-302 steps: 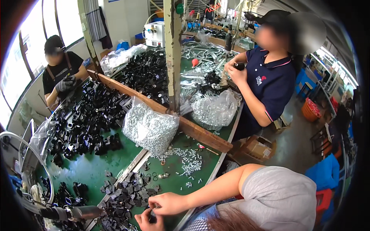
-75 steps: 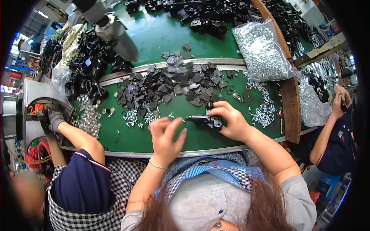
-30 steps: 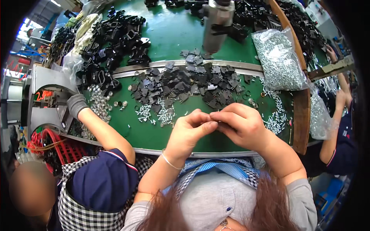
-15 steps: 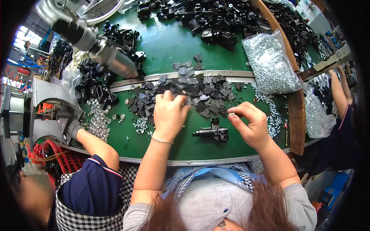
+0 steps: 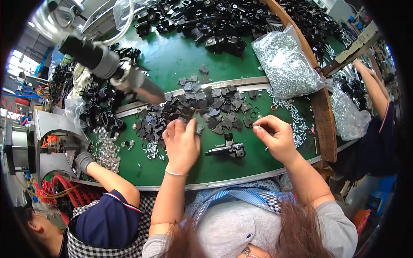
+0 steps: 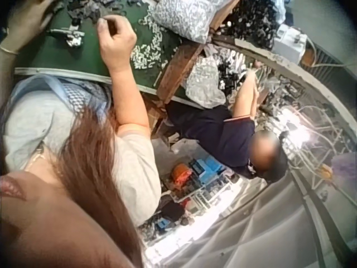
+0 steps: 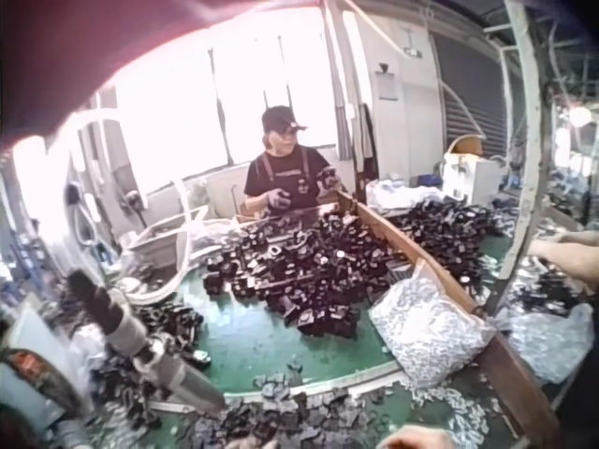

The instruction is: Assembling small mechanical components using a pneumatic screwdriver at a factory workbench.

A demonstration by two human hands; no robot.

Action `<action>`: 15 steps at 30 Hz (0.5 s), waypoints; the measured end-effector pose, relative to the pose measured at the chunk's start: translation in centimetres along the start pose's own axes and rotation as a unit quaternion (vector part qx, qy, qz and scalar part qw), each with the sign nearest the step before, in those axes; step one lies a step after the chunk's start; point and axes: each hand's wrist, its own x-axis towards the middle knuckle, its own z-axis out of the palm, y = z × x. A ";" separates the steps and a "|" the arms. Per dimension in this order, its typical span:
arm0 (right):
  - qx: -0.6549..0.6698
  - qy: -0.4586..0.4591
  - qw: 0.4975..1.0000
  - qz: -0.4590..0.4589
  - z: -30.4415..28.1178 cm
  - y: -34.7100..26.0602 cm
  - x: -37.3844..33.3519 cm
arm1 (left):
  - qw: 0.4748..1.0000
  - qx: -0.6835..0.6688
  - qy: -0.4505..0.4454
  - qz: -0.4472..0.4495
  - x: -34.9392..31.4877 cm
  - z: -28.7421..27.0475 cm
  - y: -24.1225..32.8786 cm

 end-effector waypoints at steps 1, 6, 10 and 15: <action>0.005 0.002 1.000 0.008 0.0 0.1 0.0 | 0.999 -0.031 -0.007 -0.024 -0.1 -0.8 0.2; -0.018 -0.007 1.000 0.022 0.5 0.1 -0.3 | 0.993 -0.065 -0.053 -0.081 0.1 -0.8 0.4; -0.017 -0.001 1.000 0.009 0.5 0.0 -0.5 | 0.991 -0.076 -0.089 -0.067 -0.1 -0.7 0.2; -0.065 0.001 0.998 0.017 -0.1 0.1 -0.9 | 0.963 -0.228 -0.039 -0.139 0.6 -2.7 0.6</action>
